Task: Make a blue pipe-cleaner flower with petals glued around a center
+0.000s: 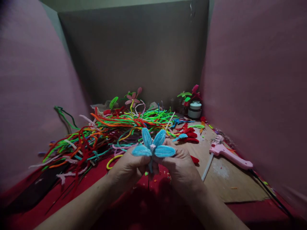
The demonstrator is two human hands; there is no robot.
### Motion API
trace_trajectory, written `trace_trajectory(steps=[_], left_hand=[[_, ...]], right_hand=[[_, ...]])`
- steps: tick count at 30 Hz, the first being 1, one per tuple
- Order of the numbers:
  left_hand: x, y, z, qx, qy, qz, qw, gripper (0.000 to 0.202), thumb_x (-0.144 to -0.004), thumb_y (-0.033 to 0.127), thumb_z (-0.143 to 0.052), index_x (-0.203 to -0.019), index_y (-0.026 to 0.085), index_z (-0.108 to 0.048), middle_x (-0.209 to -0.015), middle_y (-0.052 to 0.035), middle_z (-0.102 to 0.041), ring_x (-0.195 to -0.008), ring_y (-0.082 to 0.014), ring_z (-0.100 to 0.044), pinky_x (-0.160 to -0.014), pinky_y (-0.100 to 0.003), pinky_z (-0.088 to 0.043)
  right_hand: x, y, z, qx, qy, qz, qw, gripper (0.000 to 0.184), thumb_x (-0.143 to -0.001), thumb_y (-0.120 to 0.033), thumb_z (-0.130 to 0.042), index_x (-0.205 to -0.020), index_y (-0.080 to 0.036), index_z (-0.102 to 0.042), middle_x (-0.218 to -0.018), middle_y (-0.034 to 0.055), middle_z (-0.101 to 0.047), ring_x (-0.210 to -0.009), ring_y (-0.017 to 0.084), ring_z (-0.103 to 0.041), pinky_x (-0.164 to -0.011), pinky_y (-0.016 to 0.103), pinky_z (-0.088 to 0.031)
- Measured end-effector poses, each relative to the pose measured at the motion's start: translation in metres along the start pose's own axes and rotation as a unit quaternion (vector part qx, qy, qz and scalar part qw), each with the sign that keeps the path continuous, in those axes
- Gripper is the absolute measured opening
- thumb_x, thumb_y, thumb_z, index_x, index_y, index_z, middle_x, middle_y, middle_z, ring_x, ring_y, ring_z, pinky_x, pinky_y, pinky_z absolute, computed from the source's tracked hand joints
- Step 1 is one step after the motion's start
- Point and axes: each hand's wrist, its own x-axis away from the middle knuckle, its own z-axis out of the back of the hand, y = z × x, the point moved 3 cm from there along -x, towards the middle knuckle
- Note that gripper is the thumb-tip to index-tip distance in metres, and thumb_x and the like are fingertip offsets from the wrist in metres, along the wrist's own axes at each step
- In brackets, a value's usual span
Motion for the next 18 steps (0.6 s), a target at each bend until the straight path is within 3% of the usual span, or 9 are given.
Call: trace_trajectory(steps=[6, 12, 18], left_hand=[[0.003, -0.001, -0.005, 0.002, -0.034, 0.033, 0.999, 0.032, -0.066, 0.039, -0.071, -0.073, 0.009, -0.062, -0.062, -0.0074, -0.065, -0.043, -0.0101, -0.055, -0.037, -0.017, -0.036], [0.003, -0.002, -0.006, -0.029, 0.019, 0.033, 0.999, 0.030, -0.072, 0.041, -0.065, -0.070, 0.012, -0.057, -0.054, -0.0044, -0.062, -0.032, -0.0032, -0.040, -0.035, -0.016, -0.025], [0.005, 0.000, -0.009, -0.073, 0.047, -0.001, 0.996, 0.028, -0.080, 0.040, -0.057, -0.072, 0.014, -0.056, -0.055, -0.0018, -0.060, -0.036, -0.0022, -0.036, -0.039, -0.017, -0.021]], right_hand=[[0.000, -0.003, -0.003, -0.021, -0.040, -0.053, 0.998, 0.023, -0.072, -0.031, -0.067, -0.054, -0.017, -0.065, -0.051, 0.0002, -0.056, -0.048, 0.014, -0.054, -0.048, 0.026, -0.042], [-0.002, 0.000, 0.000, -0.029, -0.010, -0.048, 0.998, 0.020, -0.068, -0.033, -0.071, -0.055, -0.019, -0.065, -0.051, -0.0003, -0.058, -0.049, 0.013, -0.052, -0.053, 0.027, -0.043], [-0.003, 0.007, 0.004, 0.014, -0.001, -0.045, 0.999, 0.035, -0.073, -0.041, -0.064, -0.047, -0.019, -0.061, -0.048, 0.0011, -0.055, -0.053, 0.014, -0.053, -0.049, 0.026, -0.042]])
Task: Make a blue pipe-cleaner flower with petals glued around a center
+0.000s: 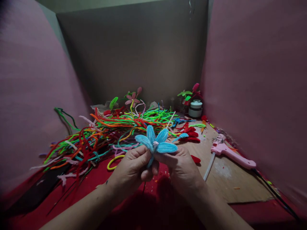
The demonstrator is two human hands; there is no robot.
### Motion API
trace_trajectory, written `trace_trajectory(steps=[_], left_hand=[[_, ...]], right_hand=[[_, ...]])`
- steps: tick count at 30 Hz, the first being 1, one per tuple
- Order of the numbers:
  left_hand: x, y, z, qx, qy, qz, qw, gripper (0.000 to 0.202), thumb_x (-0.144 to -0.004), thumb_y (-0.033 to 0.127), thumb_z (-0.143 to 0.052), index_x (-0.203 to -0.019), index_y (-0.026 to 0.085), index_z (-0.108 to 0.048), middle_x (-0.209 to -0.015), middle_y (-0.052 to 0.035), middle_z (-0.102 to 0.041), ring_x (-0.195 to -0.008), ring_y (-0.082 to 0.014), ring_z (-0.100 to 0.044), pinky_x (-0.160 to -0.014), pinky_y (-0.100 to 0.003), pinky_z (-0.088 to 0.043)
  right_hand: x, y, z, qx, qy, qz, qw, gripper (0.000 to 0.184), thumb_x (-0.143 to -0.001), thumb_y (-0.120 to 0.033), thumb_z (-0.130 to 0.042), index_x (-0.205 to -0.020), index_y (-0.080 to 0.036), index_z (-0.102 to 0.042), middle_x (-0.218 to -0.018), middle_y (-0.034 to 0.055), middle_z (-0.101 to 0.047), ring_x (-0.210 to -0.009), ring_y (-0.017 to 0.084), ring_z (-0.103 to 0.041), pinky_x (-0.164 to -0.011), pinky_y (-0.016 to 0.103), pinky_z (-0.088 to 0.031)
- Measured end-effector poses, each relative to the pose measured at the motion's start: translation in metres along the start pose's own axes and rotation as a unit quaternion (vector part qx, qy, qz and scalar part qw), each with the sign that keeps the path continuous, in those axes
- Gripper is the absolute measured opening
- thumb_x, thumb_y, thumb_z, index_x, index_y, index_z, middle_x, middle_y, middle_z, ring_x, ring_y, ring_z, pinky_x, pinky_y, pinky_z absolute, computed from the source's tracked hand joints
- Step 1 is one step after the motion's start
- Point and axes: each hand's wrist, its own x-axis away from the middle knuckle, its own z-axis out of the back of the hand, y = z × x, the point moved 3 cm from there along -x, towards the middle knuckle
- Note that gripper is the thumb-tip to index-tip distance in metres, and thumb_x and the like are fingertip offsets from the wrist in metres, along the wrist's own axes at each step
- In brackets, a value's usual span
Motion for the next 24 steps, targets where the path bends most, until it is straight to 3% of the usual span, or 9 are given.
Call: trace_trajectory(steps=[9, 15, 21, 24], left_hand=[[0.002, 0.003, -0.002, -0.032, -0.002, -0.016, 0.999, 0.029, -0.084, 0.042, -0.050, -0.077, 0.014, -0.055, -0.062, -0.0008, -0.056, -0.042, -0.0033, -0.034, -0.044, -0.020, -0.023], [0.003, 0.006, -0.002, -0.045, -0.003, -0.017, 0.999, 0.023, -0.081, 0.037, -0.056, -0.077, 0.014, -0.054, -0.064, 0.0000, -0.056, -0.044, -0.0033, -0.035, -0.044, -0.019, -0.024], [0.000, 0.005, 0.003, -0.008, 0.009, -0.021, 1.000, 0.025, -0.079, 0.035, -0.059, -0.068, 0.013, -0.051, -0.054, 0.0018, -0.052, -0.041, -0.0025, -0.030, -0.042, -0.019, -0.020], [-0.001, 0.010, 0.003, 0.022, 0.006, -0.032, 0.999, 0.022, -0.078, 0.032, -0.061, -0.070, 0.013, -0.053, -0.054, 0.0023, -0.051, -0.040, -0.0019, -0.029, -0.042, -0.018, -0.019]], right_hand=[[-0.002, -0.002, 0.002, -0.011, 0.035, 0.021, 0.999, 0.014, -0.071, -0.031, -0.069, -0.078, -0.020, -0.072, -0.067, 0.0013, -0.063, -0.055, 0.011, -0.050, -0.052, 0.023, -0.042], [-0.005, -0.004, 0.002, -0.023, 0.022, 0.014, 0.999, 0.013, -0.070, -0.033, -0.070, -0.076, -0.022, -0.072, -0.065, 0.0001, -0.065, -0.059, 0.013, -0.055, -0.055, 0.026, -0.043], [-0.004, -0.004, 0.002, -0.002, 0.038, 0.043, 0.998, 0.011, -0.070, -0.029, -0.070, -0.079, -0.024, -0.074, -0.074, 0.0005, -0.069, -0.077, 0.016, -0.059, -0.081, 0.033, -0.044], [-0.007, -0.011, 0.013, 0.026, 0.054, 0.019, 0.998, 0.016, -0.068, -0.028, -0.072, -0.083, -0.022, -0.073, -0.075, 0.0014, -0.069, -0.073, 0.015, -0.059, -0.077, 0.032, -0.045]])
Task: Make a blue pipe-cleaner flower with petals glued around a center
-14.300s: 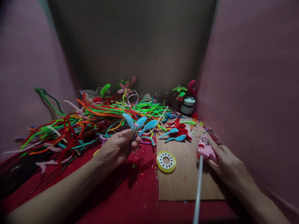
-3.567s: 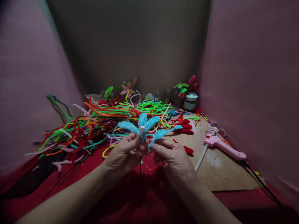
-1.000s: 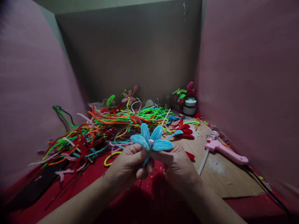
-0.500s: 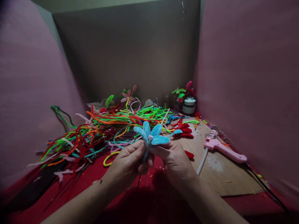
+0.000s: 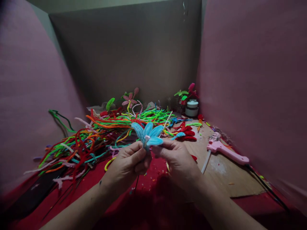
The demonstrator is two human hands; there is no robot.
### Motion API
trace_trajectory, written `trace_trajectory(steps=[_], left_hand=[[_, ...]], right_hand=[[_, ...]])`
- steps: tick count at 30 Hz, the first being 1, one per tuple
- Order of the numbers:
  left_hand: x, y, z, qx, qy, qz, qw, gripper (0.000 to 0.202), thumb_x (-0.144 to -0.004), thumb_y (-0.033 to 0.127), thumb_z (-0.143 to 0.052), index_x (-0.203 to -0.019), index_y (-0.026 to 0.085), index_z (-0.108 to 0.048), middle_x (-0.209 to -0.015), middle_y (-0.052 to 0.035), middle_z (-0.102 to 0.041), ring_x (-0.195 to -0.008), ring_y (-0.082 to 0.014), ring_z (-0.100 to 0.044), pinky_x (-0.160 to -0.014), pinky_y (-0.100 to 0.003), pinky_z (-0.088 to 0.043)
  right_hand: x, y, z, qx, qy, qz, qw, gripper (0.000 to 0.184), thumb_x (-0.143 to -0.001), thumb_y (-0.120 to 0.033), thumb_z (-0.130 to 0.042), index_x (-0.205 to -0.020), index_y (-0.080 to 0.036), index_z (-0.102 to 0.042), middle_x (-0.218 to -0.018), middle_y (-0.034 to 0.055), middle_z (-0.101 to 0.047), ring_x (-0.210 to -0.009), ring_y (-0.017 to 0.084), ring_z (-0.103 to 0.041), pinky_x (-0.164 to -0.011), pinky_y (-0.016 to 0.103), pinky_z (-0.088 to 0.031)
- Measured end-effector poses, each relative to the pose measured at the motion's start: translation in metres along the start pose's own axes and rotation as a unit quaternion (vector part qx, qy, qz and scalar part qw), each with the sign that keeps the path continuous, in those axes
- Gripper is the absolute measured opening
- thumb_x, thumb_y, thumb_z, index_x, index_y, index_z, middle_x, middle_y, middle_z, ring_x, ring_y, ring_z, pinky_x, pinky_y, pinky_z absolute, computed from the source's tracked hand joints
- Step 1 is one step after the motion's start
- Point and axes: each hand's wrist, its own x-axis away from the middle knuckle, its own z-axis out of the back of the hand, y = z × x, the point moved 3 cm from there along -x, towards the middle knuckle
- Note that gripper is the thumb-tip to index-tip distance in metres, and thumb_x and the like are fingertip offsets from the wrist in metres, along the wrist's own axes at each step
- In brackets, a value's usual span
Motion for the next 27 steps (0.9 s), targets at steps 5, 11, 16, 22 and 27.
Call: trace_trajectory(steps=[5, 11, 16, 22, 27], left_hand=[[-0.002, 0.012, 0.005, 0.072, 0.057, -0.034, 0.995, 0.018, -0.073, 0.025, -0.066, -0.071, 0.014, -0.052, -0.053, 0.0041, -0.049, -0.040, -0.0013, -0.032, -0.040, -0.014, -0.021], [-0.008, 0.008, 0.011, 0.095, 0.074, -0.023, 0.992, 0.019, -0.073, 0.024, -0.066, -0.069, 0.015, -0.050, -0.053, 0.0031, -0.051, -0.039, -0.0023, -0.034, -0.037, -0.013, -0.026], [-0.011, 0.001, 0.016, 0.095, 0.072, -0.010, 0.993, 0.021, -0.072, 0.028, -0.068, -0.071, 0.015, -0.052, -0.054, 0.0024, -0.054, -0.039, -0.0039, -0.039, -0.036, -0.015, -0.031], [-0.016, -0.005, 0.024, 0.115, 0.126, -0.030, 0.985, 0.023, -0.063, 0.024, -0.076, -0.074, 0.011, -0.060, -0.073, -0.0045, -0.065, -0.063, -0.0109, -0.058, -0.052, -0.020, -0.044], [-0.014, -0.008, 0.016, 0.114, 0.080, 0.009, 0.990, 0.023, -0.067, 0.025, -0.073, -0.084, 0.013, -0.062, -0.087, -0.0060, -0.065, -0.075, -0.0153, -0.061, -0.057, -0.025, -0.049]], right_hand=[[-0.029, -0.031, 0.054, 0.189, 0.133, 0.042, 0.972, 0.025, -0.068, -0.032, -0.068, -0.087, -0.016, -0.070, -0.083, 0.0075, -0.069, -0.065, 0.018, -0.060, -0.060, 0.032, -0.046], [-0.070, -0.032, 0.087, 0.700, 0.029, 0.075, 0.709, 0.019, -0.065, -0.019, -0.064, -0.082, -0.020, -0.073, -0.074, 0.0073, -0.069, -0.069, 0.021, -0.060, -0.059, 0.029, -0.040], [-0.074, -0.014, 0.085, 0.740, -0.020, 0.129, 0.660, 0.014, -0.066, -0.014, -0.063, -0.073, -0.021, -0.073, -0.083, 0.0097, -0.065, -0.083, 0.024, -0.055, -0.073, 0.033, -0.038], [-0.057, -0.035, 0.068, 0.681, -0.079, 0.329, 0.649, 0.018, -0.082, -0.016, -0.051, -0.088, -0.022, -0.067, -0.087, 0.0079, -0.067, -0.088, 0.022, -0.056, -0.078, 0.036, -0.043], [-0.027, -0.042, 0.037, 0.592, -0.131, 0.375, 0.701, 0.017, -0.085, -0.013, -0.050, -0.090, -0.018, -0.065, -0.090, 0.0094, -0.063, -0.084, 0.017, -0.059, -0.072, 0.031, -0.048]])
